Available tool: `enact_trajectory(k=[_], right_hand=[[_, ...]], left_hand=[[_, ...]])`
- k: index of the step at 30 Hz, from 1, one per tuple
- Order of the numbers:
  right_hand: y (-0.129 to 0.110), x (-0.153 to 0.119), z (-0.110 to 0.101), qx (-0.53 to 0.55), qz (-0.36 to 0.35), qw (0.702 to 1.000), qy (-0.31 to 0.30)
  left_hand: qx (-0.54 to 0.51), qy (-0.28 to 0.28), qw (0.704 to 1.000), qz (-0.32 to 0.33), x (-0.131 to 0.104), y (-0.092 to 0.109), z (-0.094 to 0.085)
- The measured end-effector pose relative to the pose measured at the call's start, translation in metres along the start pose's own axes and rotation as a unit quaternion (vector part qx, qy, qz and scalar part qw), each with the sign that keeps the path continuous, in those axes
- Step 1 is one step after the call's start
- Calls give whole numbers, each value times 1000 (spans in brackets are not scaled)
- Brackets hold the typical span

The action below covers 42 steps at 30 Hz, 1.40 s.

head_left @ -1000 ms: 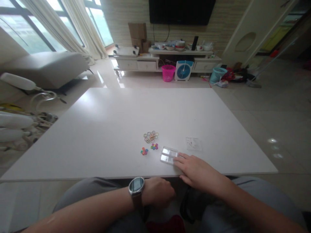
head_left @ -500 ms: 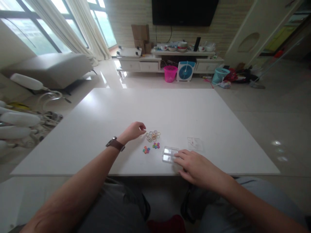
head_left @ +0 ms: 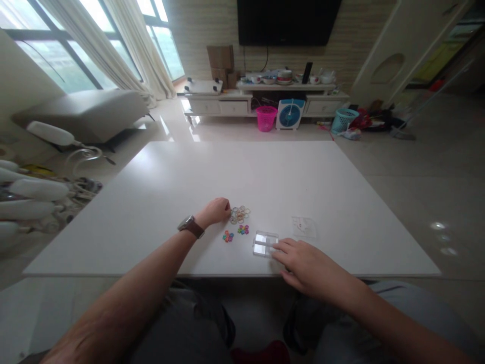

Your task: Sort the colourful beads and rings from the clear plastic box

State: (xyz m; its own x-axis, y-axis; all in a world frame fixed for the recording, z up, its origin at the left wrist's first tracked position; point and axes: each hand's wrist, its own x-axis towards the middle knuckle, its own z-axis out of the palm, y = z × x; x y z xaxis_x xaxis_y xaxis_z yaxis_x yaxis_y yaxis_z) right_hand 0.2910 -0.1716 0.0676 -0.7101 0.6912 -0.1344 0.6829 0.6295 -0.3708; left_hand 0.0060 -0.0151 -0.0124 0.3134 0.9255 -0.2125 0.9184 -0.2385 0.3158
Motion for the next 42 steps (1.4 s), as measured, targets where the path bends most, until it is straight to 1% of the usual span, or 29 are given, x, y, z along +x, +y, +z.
enact_trajectory(k=[5,8,10,12,15,17,19,21,24,28,33,38,42], right_hand=[[-1,0,-2,5,-7,1000,-2],[0,0,-3,-1,-9,1000,-2],[2,0,-4,-5,-8,1000,-6],[6,0,-5,-17,7,1000,-5],[13,1,-9,-26,30,999,-4],[16,1,-12,-26,40,999,-6],[16,1,-14,-33,47,998,-7],[14,0,-15,-35,43,998,-9],[10,-1,-14,-25,31,999,-12],[8,-2,-10,-23,27,999,-14],[8,0,-7,-24,20,999,-17],[6,1,-8,-22,18,999,-19],[3,0,-10,-22,15,999,-17]], left_hand=[[37,2,999,28,-1,0,-1],[31,14,999,33,-4,0,-9],[5,29,999,42,-7,2,-16],[-33,38,996,68,-13,10,-22],[-89,32,989,115,-24,29,-25],[-121,24,981,148,-30,44,-22],[-132,5,973,189,-36,59,-14],[-116,4,965,233,-40,70,-4],[-74,9,957,281,-45,80,10],[-5,6,951,309,-50,84,19],[66,7,948,310,-51,87,21],[102,10,943,315,-49,90,22],[107,10,941,321,-50,90,21]])
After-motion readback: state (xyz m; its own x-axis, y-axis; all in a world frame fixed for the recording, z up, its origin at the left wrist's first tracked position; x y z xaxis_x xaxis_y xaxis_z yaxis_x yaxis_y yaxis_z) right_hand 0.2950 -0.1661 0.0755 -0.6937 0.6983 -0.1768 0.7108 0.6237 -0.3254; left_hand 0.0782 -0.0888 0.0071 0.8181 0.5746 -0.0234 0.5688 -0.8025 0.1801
